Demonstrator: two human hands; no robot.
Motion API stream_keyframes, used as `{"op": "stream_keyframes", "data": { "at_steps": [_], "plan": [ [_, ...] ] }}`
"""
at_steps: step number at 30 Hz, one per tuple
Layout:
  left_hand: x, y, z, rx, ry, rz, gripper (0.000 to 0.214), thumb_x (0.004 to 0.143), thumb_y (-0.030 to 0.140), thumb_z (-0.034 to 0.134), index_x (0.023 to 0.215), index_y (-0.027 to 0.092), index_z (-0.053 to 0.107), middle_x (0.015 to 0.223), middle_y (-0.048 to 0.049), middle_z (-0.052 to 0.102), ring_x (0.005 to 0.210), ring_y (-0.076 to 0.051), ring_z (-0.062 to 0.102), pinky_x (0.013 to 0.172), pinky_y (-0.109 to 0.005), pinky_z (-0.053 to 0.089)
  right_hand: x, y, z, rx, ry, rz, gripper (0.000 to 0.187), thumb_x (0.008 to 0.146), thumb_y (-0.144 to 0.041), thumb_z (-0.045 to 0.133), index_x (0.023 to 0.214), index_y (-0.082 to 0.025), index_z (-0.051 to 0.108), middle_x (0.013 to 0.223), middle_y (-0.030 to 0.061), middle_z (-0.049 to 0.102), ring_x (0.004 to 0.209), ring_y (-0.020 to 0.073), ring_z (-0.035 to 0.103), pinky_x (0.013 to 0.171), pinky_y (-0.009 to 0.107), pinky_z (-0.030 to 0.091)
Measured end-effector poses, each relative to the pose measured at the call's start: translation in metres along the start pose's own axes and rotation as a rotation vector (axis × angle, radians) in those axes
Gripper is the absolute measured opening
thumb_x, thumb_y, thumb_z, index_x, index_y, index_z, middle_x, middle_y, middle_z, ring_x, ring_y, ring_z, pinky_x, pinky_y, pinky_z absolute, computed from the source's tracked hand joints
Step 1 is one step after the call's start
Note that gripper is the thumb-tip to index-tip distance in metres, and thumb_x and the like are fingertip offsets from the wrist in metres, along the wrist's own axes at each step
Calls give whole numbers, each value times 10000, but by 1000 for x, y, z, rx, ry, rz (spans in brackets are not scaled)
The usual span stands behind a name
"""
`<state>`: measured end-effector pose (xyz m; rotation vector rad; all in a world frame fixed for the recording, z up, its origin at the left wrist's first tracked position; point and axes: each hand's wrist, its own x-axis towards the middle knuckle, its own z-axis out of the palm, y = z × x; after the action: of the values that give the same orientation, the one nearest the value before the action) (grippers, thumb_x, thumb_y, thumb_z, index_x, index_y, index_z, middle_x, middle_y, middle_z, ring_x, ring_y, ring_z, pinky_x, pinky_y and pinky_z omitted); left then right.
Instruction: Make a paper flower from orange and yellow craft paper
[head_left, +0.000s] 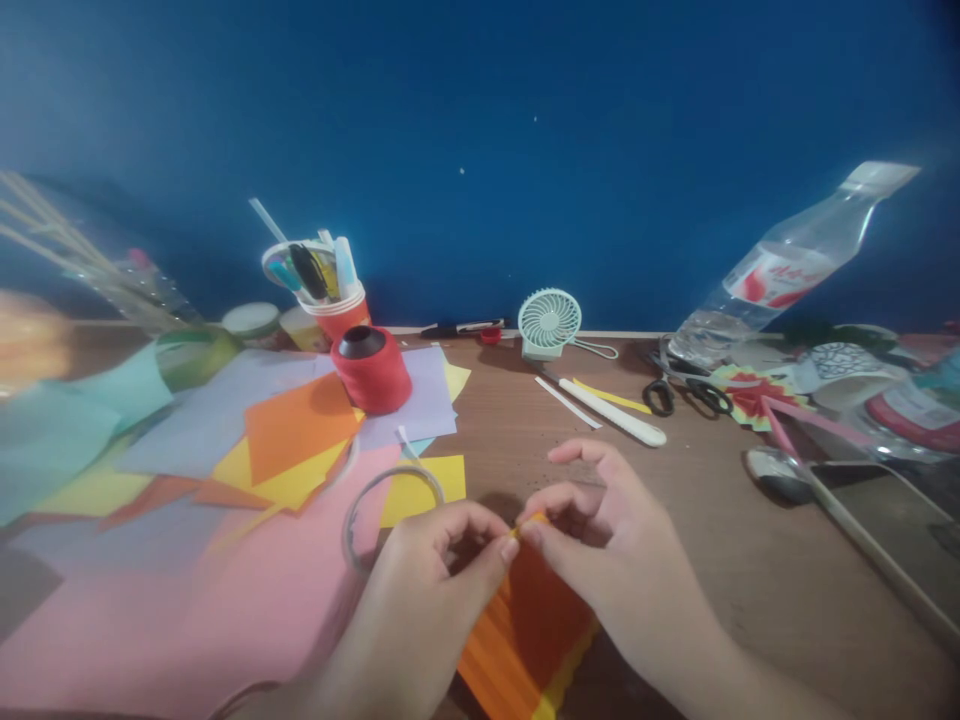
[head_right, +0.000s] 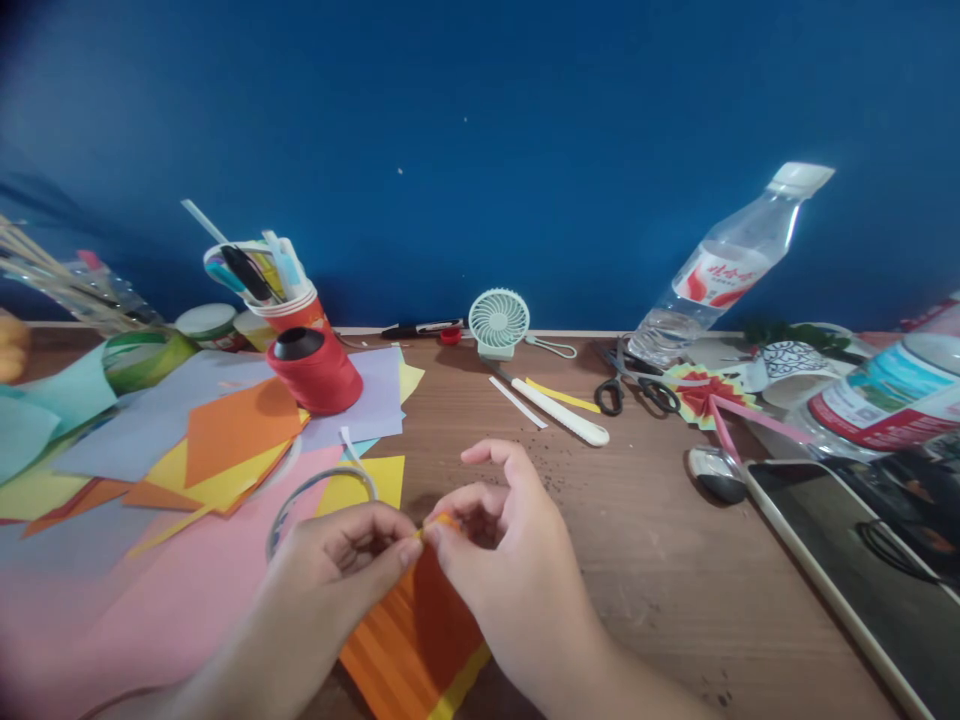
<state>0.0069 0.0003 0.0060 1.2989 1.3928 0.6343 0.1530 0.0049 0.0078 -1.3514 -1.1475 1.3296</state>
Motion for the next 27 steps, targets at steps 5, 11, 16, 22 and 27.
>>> {"op": "stream_keyframes", "data": {
  "at_steps": [5, 11, 16, 22, 27],
  "plan": [
    [1, -1, 1, -2, 43, -45, 181, 744, 330, 535, 630, 197, 575, 568, 38, 495, 571, -116, 439, 526, -218, 327, 2, 4, -4, -11, 9, -1, 342, 720, -180, 578, 978, -244, 363, 640, -37, 654, 621, 133, 591, 604, 256, 447],
    [4, -4, 2, -85, 46, -97, 166, 729, 311, 552, 624, 182, 557, 563, 45, 443, 558, -104, 379, 511, -216, 280, 6, 10, -11, 107, 5, -62, 273, 819, -272, 473, 1078, -246, 392, 783, 10, 646, 727, 151, 596, 691, 299, 449],
    [4, -6, 2, -76, 44, -96, 188, 740, 343, 542, 642, 183, 560, 565, 47, 442, 555, -101, 373, 514, -218, 276, 13, 9, -12, -54, -201, -31, 84, 706, -230, 599, 781, -207, 570, 619, -35, 546, 570, 105, 482, 526, 225, 367],
    [1, -2, 0, -43, 21, -43, 251, 756, 389, 515, 635, 178, 578, 579, 38, 472, 561, -110, 417, 523, -223, 315, 22, 8, -20, -38, -110, 5, 114, 675, -228, 599, 578, -172, 577, 544, -42, 514, 528, 96, 433, 524, 224, 320],
    [2, -5, 0, -93, 49, -41, 265, 752, 395, 533, 633, 163, 576, 584, 20, 531, 554, -118, 498, 528, -230, 390, 31, 12, -30, 128, -65, 49, 120, 647, -213, 618, 544, -164, 580, 496, -51, 504, 498, 90, 419, 508, 218, 302]
  ]
}}
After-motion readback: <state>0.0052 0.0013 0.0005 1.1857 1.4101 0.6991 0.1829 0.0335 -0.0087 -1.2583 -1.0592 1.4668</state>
